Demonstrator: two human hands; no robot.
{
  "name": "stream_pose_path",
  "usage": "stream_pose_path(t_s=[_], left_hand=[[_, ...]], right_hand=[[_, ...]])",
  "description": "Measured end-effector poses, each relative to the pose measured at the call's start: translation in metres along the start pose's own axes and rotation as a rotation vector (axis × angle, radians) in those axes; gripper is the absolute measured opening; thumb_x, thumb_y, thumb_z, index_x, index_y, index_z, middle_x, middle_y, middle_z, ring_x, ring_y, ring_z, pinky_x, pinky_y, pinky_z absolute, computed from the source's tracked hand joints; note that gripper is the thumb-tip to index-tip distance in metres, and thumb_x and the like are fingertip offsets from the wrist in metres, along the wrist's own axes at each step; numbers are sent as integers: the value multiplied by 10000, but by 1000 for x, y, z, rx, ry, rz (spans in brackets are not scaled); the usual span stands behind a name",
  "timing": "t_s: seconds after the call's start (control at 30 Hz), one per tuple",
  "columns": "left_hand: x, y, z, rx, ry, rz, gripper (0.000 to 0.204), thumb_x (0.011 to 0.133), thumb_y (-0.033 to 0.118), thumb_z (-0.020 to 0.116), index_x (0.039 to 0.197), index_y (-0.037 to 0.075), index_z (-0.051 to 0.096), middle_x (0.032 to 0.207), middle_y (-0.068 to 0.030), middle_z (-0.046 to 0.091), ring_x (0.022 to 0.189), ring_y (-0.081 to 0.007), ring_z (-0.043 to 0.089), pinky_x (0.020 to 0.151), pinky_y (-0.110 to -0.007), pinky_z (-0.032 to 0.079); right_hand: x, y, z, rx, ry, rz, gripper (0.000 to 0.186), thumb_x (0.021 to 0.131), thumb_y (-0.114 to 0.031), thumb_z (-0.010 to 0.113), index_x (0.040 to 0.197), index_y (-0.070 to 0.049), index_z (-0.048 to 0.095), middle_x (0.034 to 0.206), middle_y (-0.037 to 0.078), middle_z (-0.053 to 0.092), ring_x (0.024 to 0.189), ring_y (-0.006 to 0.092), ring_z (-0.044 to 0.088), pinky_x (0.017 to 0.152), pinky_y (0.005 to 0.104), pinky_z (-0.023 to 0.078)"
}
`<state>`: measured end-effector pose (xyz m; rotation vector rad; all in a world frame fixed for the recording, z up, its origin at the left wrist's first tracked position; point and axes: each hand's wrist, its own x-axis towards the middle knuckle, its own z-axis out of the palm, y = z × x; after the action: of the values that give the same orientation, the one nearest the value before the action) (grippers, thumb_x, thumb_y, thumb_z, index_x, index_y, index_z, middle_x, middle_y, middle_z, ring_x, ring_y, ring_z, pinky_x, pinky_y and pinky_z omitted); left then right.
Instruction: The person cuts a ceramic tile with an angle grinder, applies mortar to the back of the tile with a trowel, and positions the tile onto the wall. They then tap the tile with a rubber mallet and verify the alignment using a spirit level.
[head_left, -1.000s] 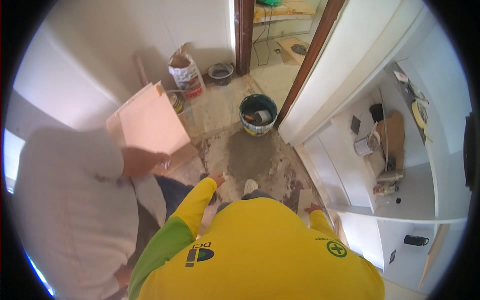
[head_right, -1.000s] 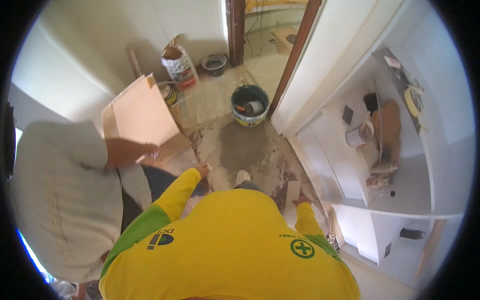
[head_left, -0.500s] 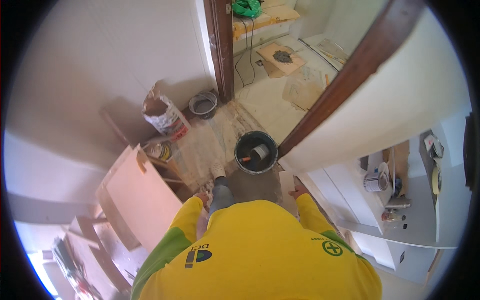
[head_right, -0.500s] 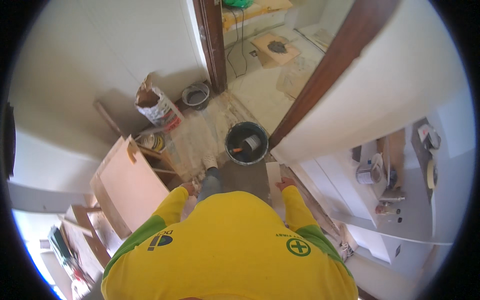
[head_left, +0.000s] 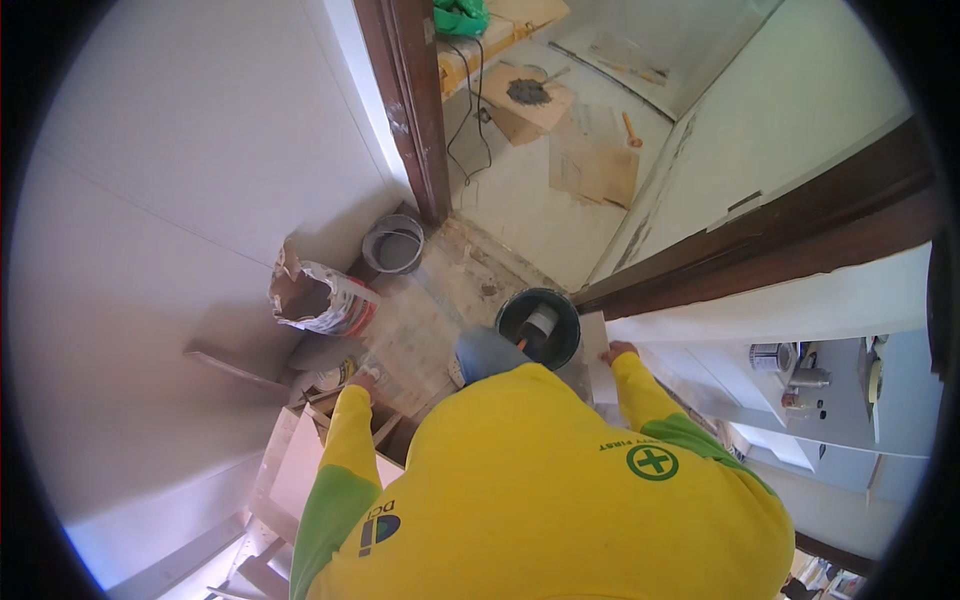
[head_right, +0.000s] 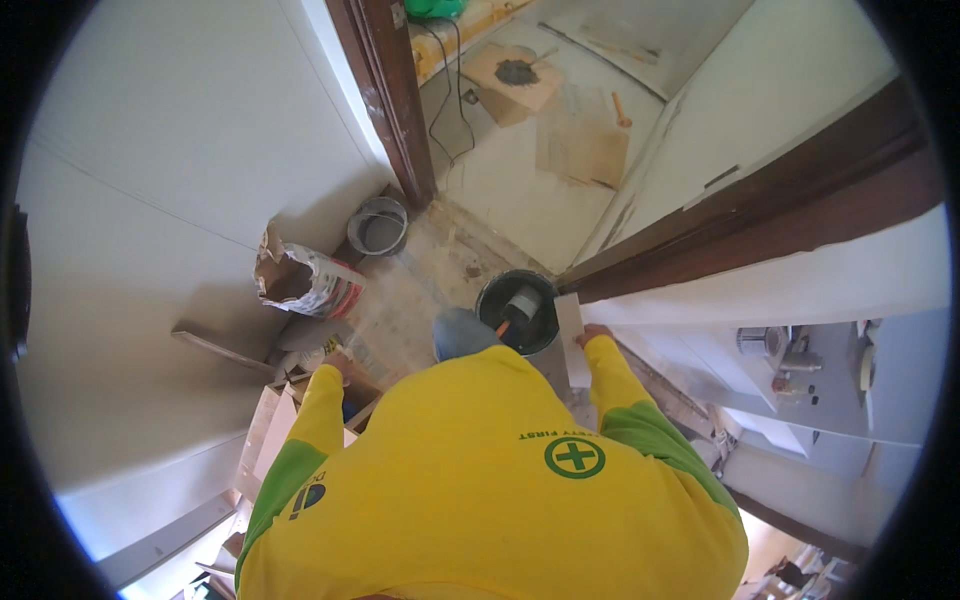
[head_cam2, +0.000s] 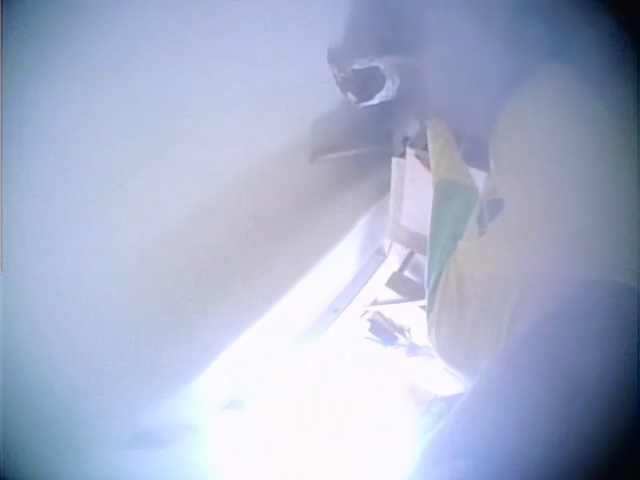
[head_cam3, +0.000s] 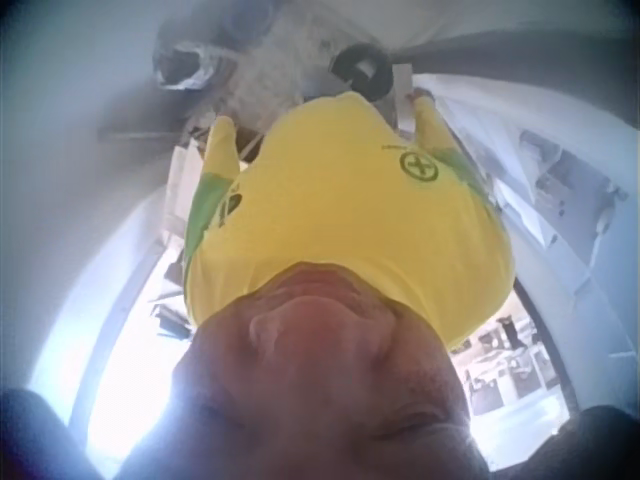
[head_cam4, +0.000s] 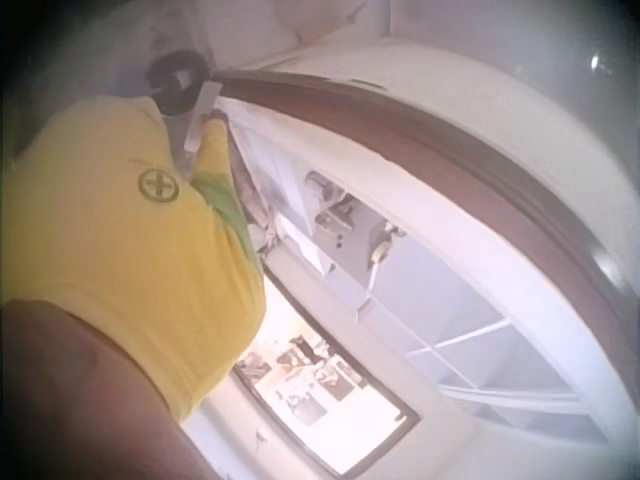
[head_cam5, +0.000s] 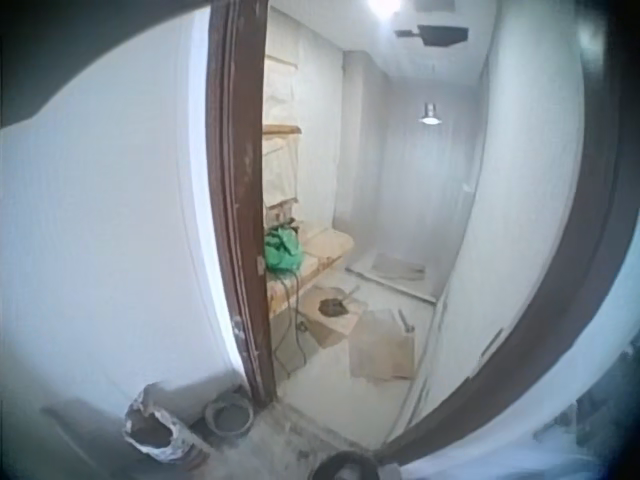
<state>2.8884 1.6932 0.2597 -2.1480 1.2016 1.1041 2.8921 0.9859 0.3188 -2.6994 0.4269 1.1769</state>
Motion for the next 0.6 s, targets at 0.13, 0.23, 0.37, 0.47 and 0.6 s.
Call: stream_pose_path(t_s=[0.13,0.23,0.37,0.47,0.6], left_hand=[[21,-26,-5,-950,246,65,398,808,432,625,1159,245,638,1142,-16,649,1047,-220,612,948,-391,416],[50,-25,-26,-1545,391,-104,432,853,458,625,1199,199,618,995,-52,657,902,-220,624,758,-443,467],[94,-34,-63,-1645,182,-341,444,880,468,607,1207,168,600,913,-70,640,787,-198,620,630,-403,494],[134,-61,-73,-1327,302,-115,468,852,476,650,1180,144,610,839,-56,633,724,-192,607,618,-363,481],[181,-121,-92,-1052,534,118,510,832,500,677,1156,110,623,828,-73,648,721,-212,616,651,-351,486]], right_hand=[[-3,-53,-31,236,-9,64,571,753,-478,703,1125,-45,677,1193,148,656,1139,302,601,973,375,459],[6,-74,-27,662,120,71,521,712,-342,764,1134,-47,683,1067,162,699,1001,298,671,877,360,503],[50,-86,-10,624,122,64,518,699,-310,787,1133,-47,685,1046,158,707,991,289,675,890,362,497],[86,-79,-1,369,75,112,477,683,-258,808,1113,-79,705,1025,122,721,961,250,681,888,345,495],[129,-73,2,511,59,235,445,669,-231,822,1094,-137,724,1025,84,729,944,216,682,876,329,496]])
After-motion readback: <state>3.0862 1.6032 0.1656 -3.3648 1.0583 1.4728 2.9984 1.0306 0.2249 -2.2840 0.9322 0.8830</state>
